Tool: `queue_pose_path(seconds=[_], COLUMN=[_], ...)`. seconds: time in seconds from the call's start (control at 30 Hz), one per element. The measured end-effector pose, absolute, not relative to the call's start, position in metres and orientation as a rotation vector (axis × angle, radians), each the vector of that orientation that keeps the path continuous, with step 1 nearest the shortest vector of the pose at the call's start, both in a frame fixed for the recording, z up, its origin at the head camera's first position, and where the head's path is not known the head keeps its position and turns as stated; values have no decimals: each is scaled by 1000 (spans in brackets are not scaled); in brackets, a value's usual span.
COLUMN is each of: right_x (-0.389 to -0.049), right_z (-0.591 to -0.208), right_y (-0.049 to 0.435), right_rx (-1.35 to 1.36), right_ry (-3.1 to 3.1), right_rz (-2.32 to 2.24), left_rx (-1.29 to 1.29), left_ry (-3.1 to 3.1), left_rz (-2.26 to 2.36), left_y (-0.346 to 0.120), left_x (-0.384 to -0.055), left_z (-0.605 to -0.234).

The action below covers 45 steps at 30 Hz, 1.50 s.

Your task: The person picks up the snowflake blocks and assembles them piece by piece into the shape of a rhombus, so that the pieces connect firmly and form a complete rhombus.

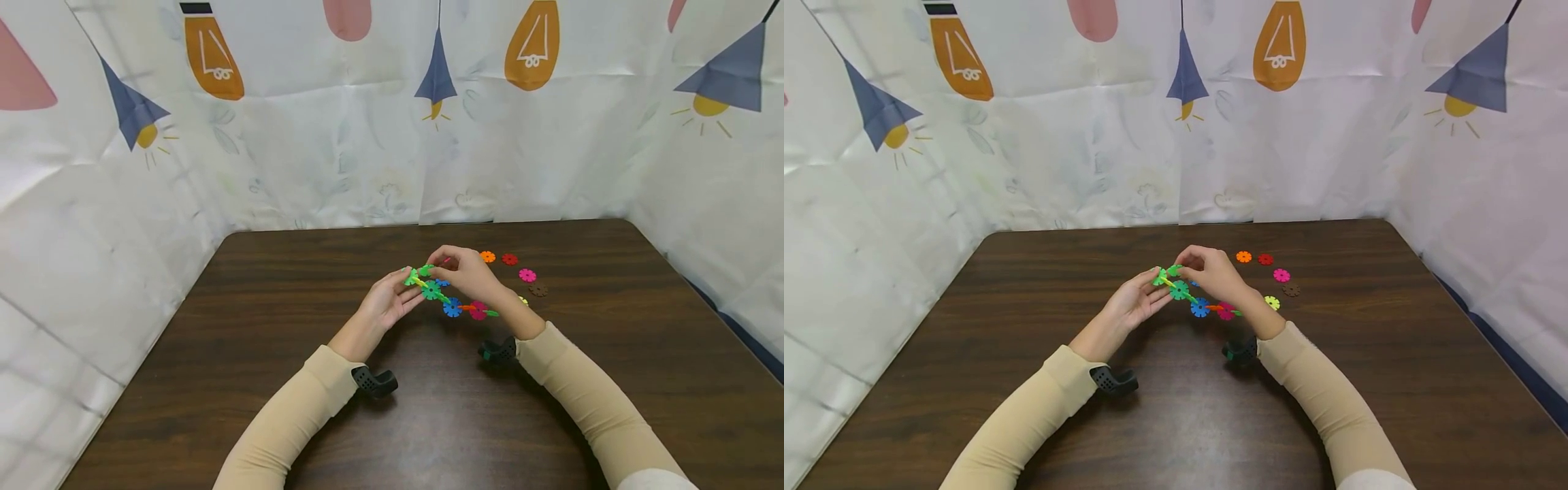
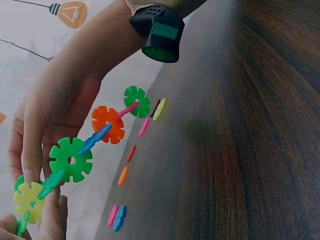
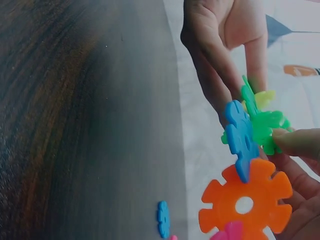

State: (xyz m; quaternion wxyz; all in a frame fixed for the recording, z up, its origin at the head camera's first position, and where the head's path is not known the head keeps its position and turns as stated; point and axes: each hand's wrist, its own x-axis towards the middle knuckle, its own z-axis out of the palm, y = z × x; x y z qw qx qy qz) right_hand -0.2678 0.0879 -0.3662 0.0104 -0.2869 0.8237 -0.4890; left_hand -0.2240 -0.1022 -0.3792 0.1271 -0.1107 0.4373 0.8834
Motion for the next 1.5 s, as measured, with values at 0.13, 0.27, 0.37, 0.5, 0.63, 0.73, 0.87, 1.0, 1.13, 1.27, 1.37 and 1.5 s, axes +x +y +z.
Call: queue_pose_path(seconds=[0.13,0.27,0.37,0.5,0.63,0.73,0.87,1.0,1.13,1.27,1.37,1.5], right_x=[-268,-267,-266,-265,-265,-263,-262,-263,-263,-263,-264,-264], right_z=[-368,-370,-372,-374,-377,-379,-379,-379,-381,-382,-380,-376], right_y=[84,81,80,78,75,73,72,71,71,71,71,73], right_rx=[-962,-1066,-1131,-1182,-1249,-1292,-1360,-1424,-1467,-1522,-1562,-1523], right_ry=[2596,2632,2649,2679,2744,2786,2798,2796,2806,2819,2820,2810], right_rz=[-1507,-1494,-1504,-1539,-1555,-1565,-1595,-1618,-1616,-1606,-1593,-1526], left_rx=[-319,-314,-316,-334,-355,-372,-371,-352,-351,-348,-331,-332], left_ry=[1254,1268,1283,1275,1262,1255,1252,1260,1269,1286,1301,1307], left_rz=[2572,2575,2585,2618,2650,2661,2666,2668,2657,2648,2651,2637], left_y=[-102,-102,-102,-101,-100,-100,-100,-100,-100,-99,-99,-99], left_x=[-224,-223,-222,-221,-221,-221,-220,-219,-218,-218,-218,-218], left_z=[-380,-382,-384,-384,-382,-381,-378,-375,-375,-375,-374,-374])
